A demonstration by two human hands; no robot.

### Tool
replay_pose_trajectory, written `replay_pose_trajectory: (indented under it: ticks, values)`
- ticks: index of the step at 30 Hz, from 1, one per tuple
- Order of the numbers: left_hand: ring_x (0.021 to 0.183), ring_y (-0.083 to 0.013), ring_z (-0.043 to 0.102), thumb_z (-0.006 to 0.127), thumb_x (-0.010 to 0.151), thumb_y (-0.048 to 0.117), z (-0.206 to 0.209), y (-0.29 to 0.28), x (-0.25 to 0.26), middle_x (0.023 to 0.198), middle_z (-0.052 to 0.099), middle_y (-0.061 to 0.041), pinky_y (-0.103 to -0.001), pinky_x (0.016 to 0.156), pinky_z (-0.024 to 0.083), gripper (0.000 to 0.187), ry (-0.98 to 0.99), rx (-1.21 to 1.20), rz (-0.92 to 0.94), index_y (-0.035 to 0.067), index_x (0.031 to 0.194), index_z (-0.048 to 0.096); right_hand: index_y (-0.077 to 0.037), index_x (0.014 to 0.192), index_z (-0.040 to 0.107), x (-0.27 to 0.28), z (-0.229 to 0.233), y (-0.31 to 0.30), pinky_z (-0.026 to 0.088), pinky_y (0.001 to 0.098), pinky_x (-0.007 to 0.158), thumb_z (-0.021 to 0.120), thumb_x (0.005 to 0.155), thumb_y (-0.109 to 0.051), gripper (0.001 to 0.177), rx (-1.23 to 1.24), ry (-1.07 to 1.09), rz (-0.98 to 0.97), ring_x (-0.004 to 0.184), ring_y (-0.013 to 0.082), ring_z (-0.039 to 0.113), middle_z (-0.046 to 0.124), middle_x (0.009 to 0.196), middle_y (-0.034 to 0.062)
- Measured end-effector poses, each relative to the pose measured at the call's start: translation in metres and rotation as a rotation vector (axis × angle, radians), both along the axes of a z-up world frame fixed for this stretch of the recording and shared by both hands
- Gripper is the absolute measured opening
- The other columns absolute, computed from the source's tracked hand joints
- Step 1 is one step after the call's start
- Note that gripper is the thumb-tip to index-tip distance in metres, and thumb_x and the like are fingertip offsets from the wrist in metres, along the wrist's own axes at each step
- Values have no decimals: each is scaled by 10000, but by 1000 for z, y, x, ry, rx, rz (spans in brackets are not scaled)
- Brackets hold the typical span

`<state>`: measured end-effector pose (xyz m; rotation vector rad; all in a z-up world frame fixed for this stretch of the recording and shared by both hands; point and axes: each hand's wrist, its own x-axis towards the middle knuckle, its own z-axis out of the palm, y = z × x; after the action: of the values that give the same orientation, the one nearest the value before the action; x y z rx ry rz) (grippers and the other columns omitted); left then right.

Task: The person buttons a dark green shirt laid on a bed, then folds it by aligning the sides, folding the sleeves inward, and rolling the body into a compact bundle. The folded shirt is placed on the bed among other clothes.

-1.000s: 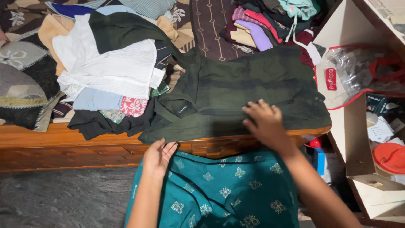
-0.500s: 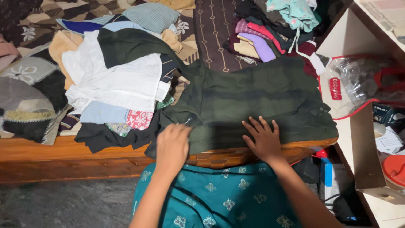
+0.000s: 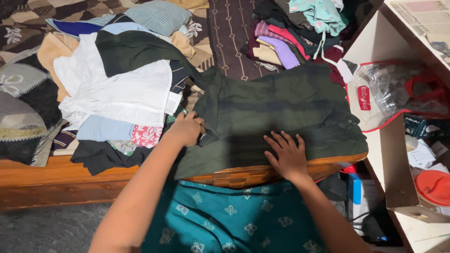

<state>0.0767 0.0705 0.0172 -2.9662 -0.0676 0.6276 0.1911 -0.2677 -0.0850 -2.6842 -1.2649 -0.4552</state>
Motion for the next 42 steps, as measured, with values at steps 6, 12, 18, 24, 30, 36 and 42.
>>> replay_pose_trajectory:
  ticks: [6, 12, 18, 24, 30, 36, 42]
  values:
    - [1242, -326, 514, 605, 886, 125, -8, 26, -8, 1314, 592, -117, -471, 1024, 417, 347, -674, -139, 72, 55, 1206, 720, -311, 1440, 551, 0, -1, 1, 203, 566, 1187, 499, 958, -533, 533, 26, -13, -11, 1425, 242, 421, 535, 1494, -5]
    - [1108, -401, 573, 642, 971, 259, 6, 29, -36, 1252, 598, -199, -498, 922, 454, 319, -1199, -89, 618, 3, 1155, 693, -287, 1424, 588, -1, -3, -2, 218, 559, 1189, 506, 972, -515, 513, 88, -34, 19, 1416, 244, 442, 563, 1480, -1]
    - [1129, -371, 572, 740, 722, 499, -17, -63, -41, 1215, 623, -186, -471, 903, 431, 709, -1061, -240, -22, 17, 1240, 685, -263, 1403, 605, -6, 3, -1, 240, 553, 1182, 513, 980, -496, 492, 163, -47, 49, 1400, 252, 466, 579, 1461, 7]
    - [1154, -306, 605, 691, 863, 616, -50, -39, -21, 1188, 673, -114, -491, 1000, 417, 618, -403, -203, 198, 102, 1205, 704, -236, 1402, 602, -9, 11, -2, 251, 556, 1172, 530, 987, -468, 481, 195, -47, 79, 1389, 266, 483, 590, 1447, 27]
    - [982, -370, 694, 808, 716, 447, -51, 11, -34, 988, 744, -168, -467, 874, 532, 445, -508, -380, 257, 141, 1038, 792, -228, 1396, 602, -10, 17, -1, 250, 567, 1160, 534, 975, -465, 488, 201, -44, 85, 1381, 281, 489, 595, 1444, 34]
    - [984, -380, 668, 732, 953, 220, -20, 57, -77, 1047, 713, -198, -441, 915, 495, 247, -1406, -606, 729, -5, 1050, 699, -229, 1400, 601, -11, 12, -2, 251, 570, 1162, 537, 983, -466, 484, 207, -33, 89, 1387, 285, 494, 591, 1457, 37]
    - [1162, -340, 567, 675, 806, 211, -31, -58, -83, 1176, 612, -89, -553, 1012, 403, 270, -1385, -63, -129, 106, 1053, 695, -234, 1409, 593, -9, 20, 5, 271, 581, 1144, 549, 973, -450, 490, 196, -47, 92, 1378, 294, 501, 586, 1458, 39]
